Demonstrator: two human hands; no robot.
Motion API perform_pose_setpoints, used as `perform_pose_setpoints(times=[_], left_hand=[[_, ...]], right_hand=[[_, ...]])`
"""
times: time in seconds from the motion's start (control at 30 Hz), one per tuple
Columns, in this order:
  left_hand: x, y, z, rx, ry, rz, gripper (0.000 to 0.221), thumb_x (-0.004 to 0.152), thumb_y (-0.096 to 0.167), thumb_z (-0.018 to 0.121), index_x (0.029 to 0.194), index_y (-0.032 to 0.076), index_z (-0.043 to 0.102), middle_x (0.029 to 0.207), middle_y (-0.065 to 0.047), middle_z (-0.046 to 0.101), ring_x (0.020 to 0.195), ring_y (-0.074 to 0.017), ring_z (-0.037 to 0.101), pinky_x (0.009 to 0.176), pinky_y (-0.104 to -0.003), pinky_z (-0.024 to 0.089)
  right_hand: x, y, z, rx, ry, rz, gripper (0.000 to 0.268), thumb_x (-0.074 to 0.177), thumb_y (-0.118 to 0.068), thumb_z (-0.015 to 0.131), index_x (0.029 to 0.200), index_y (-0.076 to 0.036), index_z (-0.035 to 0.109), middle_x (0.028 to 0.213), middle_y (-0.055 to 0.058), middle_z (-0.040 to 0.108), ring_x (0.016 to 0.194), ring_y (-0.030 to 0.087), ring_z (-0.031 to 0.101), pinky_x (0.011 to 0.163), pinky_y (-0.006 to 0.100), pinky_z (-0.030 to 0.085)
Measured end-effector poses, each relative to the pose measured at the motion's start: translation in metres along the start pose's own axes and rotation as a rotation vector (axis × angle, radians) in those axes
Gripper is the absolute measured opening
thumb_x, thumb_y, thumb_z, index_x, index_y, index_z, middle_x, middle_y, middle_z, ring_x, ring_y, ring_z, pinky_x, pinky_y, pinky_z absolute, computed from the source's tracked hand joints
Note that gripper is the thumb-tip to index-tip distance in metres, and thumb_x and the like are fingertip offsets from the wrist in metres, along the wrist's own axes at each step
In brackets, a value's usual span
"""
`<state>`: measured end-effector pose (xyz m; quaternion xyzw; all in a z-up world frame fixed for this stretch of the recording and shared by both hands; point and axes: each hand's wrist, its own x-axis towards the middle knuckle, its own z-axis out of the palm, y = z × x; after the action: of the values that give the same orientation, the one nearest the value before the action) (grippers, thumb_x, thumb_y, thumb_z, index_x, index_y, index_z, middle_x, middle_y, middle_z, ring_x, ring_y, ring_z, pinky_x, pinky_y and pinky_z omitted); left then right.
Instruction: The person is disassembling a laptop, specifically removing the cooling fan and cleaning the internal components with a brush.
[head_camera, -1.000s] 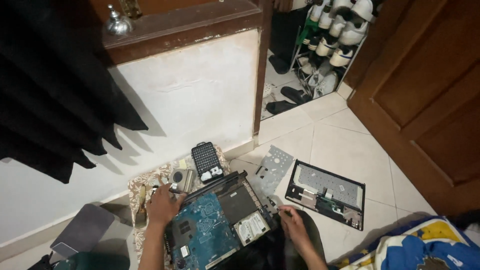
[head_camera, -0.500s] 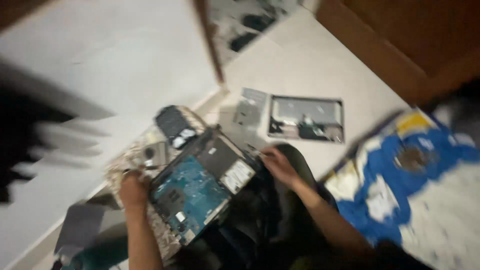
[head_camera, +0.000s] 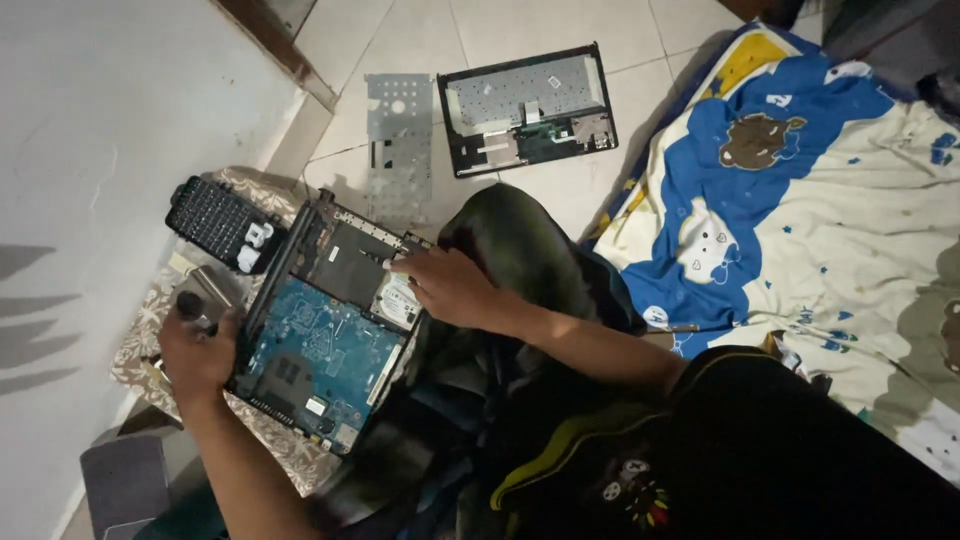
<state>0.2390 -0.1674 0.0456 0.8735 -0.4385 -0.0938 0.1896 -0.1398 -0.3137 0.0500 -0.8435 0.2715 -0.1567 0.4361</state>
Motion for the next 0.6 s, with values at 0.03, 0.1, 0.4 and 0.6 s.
perform_pose_setpoints(times=[0.03, 0.1, 0.4, 0.6], left_hand=[[0.000, 0.002, -0.002, -0.060, -0.016, -0.055, 0.057, 0.100, 0.029, 0.080, 0.140, -0.006, 0.060, 0.118, -0.033, 0.066, 0.105, -0.0523, 0.066, 0.083, -0.066, 0.052], [0.004, 0.002, 0.001, -0.117, -0.036, -0.110, 0.058, 0.101, 0.033, 0.079, 0.141, -0.005, 0.059, 0.121, -0.033, 0.065, 0.108, -0.0522, 0.065, 0.086, -0.065, 0.050], [0.019, -0.021, 0.018, -0.094, -0.003, -0.396, 0.100, 0.082, 0.054, 0.088, 0.157, 0.006, 0.042, 0.132, -0.023, 0.063, 0.124, -0.0435, 0.060, 0.099, -0.061, 0.046], [0.017, -0.001, 0.010, 0.049, -0.071, -0.486, 0.101, 0.077, 0.050, 0.083, 0.159, 0.015, 0.035, 0.137, -0.014, 0.066, 0.126, -0.0405, 0.061, 0.105, -0.057, 0.046]], right_hand=[[0.001, 0.008, 0.009, -0.058, 0.011, -0.017, 0.040, 0.110, -0.009, 0.046, 0.150, -0.010, 0.047, 0.118, 0.021, 0.064, 0.106, 0.048, 0.063, 0.086, 0.066, 0.054], [0.001, 0.018, 0.021, -0.111, 0.023, -0.029, 0.042, 0.111, -0.010, 0.044, 0.153, -0.013, 0.044, 0.115, 0.017, 0.064, 0.105, 0.046, 0.062, 0.086, 0.064, 0.054], [0.029, 0.032, 0.050, -0.347, 0.023, -0.246, 0.042, 0.110, -0.016, 0.051, 0.151, -0.015, 0.045, 0.123, 0.014, 0.057, 0.120, 0.039, 0.055, 0.101, 0.062, 0.044], [0.031, 0.040, 0.056, -0.356, 0.007, -0.236, 0.042, 0.106, -0.018, 0.054, 0.148, -0.019, 0.047, 0.122, 0.010, 0.055, 0.119, 0.034, 0.052, 0.100, 0.059, 0.041]])
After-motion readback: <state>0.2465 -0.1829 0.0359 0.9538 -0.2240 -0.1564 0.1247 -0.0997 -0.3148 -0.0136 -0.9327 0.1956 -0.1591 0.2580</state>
